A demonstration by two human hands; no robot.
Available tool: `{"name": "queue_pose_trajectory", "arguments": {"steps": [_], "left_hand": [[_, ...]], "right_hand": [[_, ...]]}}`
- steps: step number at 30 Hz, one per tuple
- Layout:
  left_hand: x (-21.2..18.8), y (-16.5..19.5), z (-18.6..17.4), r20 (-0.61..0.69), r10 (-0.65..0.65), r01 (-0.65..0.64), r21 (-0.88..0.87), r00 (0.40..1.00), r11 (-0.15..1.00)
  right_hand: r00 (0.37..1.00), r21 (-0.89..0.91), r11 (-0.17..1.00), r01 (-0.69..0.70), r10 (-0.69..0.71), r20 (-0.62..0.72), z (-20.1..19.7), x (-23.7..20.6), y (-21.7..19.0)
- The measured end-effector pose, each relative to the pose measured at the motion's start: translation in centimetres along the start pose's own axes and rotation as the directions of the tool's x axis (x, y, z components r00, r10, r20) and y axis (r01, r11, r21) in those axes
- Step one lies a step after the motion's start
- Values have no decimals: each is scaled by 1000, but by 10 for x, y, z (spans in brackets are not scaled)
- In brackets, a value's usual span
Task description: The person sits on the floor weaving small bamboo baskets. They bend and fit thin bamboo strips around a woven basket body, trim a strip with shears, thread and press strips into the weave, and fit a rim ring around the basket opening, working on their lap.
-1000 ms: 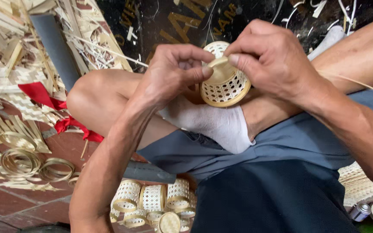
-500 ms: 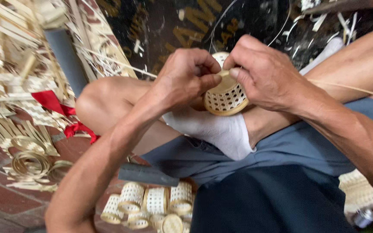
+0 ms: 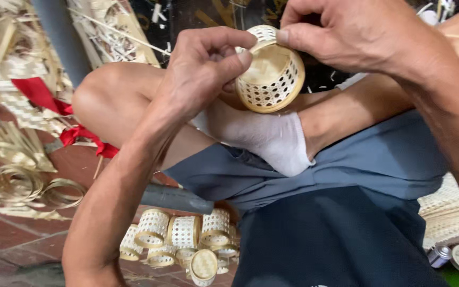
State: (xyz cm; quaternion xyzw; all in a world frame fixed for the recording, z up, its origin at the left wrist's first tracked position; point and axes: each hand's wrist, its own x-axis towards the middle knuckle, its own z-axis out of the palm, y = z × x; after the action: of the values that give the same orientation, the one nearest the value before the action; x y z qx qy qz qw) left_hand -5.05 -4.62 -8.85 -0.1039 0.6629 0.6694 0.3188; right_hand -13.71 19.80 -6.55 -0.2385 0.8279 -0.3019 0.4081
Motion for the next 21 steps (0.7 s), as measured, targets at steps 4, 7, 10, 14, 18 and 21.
{"name": "queue_pose_trajectory", "arguments": {"steps": [4,7,10,14,18,21], "left_hand": [[4,15,-2,49,-66,66,8,997,998],[13,25,-3,49,78,-83,123,996,989],[26,34,-5,80,32,-56,316,996,947],[39,42,-5,131,-113,65,325,985,943],[43,45,-2,166,-97,26,387,981,922],[39,41,-2,150,-1,-56,377,989,924]], "right_hand": [[898,-255,928,272,-340,-280,12,-11,-14],[898,-220,945,242,-304,-317,24,-18,-12],[898,-155,948,278,-313,-309,27,-21,0],[955,92,969,230,-206,-215,23,-20,15],[987,198,975,100,-72,-141,24,-22,14],[971,18,984,177,-171,-164,25,-16,6]]}}
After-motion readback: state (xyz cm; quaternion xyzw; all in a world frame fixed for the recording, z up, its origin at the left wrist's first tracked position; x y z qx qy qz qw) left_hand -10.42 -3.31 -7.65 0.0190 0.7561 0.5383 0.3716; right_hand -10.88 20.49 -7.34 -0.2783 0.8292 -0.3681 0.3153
